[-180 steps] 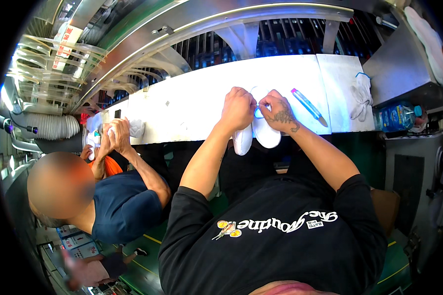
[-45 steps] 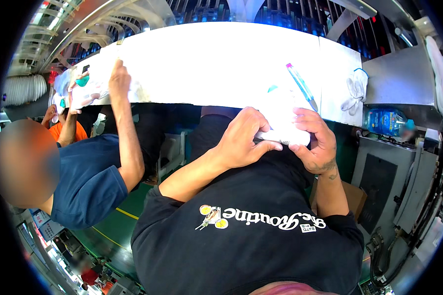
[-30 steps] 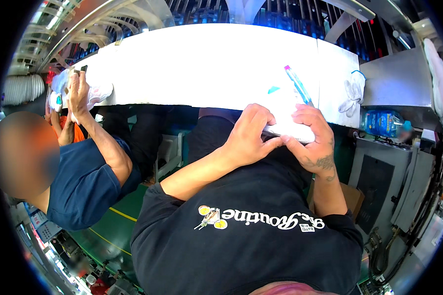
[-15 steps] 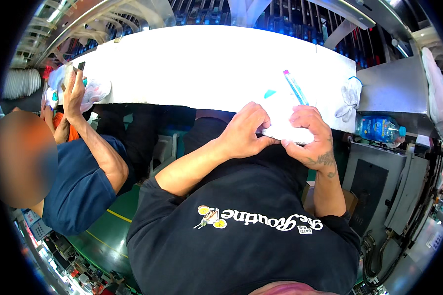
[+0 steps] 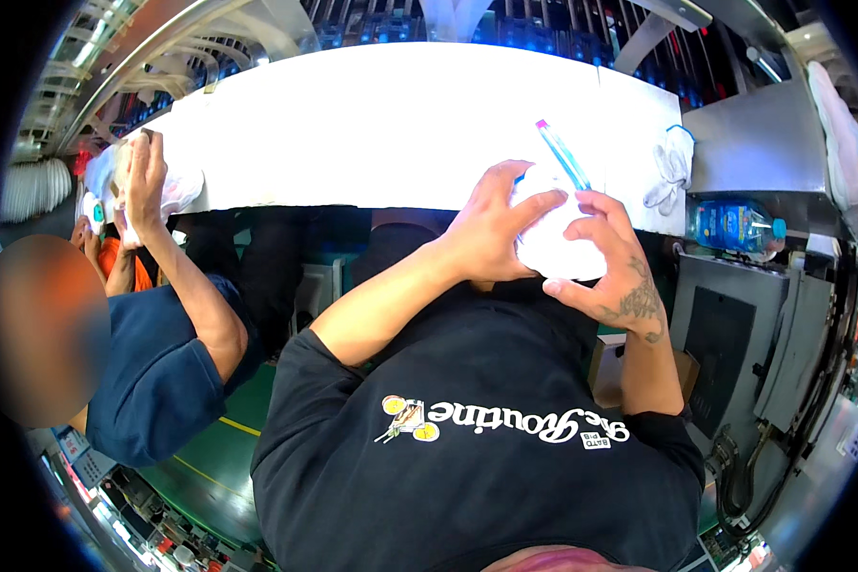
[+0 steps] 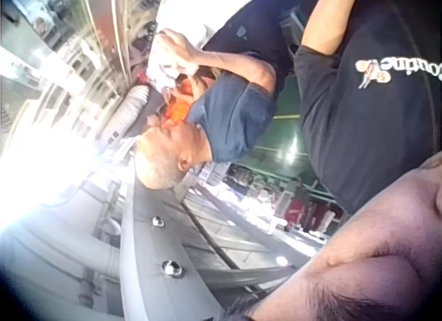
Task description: The person assembles a white shoe by inserting a blue insole and securing the upper fabric. They use a blue utility knife to trim excess material from the shoe's opening. The process involves repeated handling and adjustment of the shoe components on a factory workbench.
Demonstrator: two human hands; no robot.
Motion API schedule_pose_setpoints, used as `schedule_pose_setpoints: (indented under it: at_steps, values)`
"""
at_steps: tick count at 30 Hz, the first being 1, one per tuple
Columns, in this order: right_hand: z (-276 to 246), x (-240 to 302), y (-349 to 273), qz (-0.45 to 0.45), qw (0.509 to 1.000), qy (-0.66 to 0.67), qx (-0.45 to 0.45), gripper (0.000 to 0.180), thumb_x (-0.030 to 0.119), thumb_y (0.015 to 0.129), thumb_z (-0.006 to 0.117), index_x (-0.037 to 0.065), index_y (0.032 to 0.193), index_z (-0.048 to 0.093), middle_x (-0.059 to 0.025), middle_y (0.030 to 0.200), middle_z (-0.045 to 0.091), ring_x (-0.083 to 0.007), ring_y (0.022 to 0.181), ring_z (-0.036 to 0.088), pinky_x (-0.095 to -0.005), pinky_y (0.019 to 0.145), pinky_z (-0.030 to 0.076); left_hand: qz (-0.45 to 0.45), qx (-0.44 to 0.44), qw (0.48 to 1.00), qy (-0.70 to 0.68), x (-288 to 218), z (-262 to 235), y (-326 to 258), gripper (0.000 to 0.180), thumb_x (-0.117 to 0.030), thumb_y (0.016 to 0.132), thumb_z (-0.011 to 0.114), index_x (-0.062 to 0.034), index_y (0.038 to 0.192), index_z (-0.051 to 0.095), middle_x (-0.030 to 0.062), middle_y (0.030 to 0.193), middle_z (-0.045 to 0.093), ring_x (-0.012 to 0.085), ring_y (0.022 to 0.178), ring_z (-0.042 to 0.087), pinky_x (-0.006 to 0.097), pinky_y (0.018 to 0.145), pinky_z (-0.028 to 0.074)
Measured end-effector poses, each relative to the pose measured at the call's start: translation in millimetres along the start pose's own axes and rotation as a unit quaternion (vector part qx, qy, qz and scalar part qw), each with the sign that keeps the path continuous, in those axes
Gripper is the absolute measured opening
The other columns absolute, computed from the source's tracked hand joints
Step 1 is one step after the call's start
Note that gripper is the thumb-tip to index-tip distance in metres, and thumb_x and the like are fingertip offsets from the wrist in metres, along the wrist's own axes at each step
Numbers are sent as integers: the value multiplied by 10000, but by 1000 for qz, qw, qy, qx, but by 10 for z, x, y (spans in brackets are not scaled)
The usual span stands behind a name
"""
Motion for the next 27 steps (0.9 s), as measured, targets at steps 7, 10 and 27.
schedule_pose_setpoints:
  at_steps: [7, 10, 27]
  values:
    - [-6, -122, -125, 190, 973, -113, 62, 934, 506, 839, 908, -67, 1491, 563, -277, 1386, 638, -411, 1330, 629, -485, 1120, 515, -10, -39, 996, 78, -138, 284, -45, 822, -332, 714, 939, -228, 1467, 626, 285, 1478, 417, 521, 1437, 404, 759, 1140, 352]
    - [-20, -224, -153, 176, 981, -53, 61, 914, 484, 849, 897, -73, 1490, 560, -274, 1364, 645, -407, 1287, 645, -478, 1108, 516, -7, -52, 995, 85, -144, 345, -51, 819, -330, 719, 938, -237, 1470, 624, 289, 1474, 412, 521, 1435, 394, 770, 1120, 352]
    - [-76, -325, -306, 121, 991, 42, 26, 798, 373, 803, 914, -45, 1417, 625, -259, 1318, 687, -399, 1274, 662, -476, 1100, 524, 2, -99, 994, 48, -122, 244, -131, 777, -342, 707, 969, -195, 1407, 667, 301, 1443, 435, 510, 1309, 503, 583, 998, 525]
Point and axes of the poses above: each hand's wrist, its own y-axis towards the middle knuckle, its own z-axis out of the palm, x = y × z, the point moved 3 cm from there along y, towards the middle knuckle
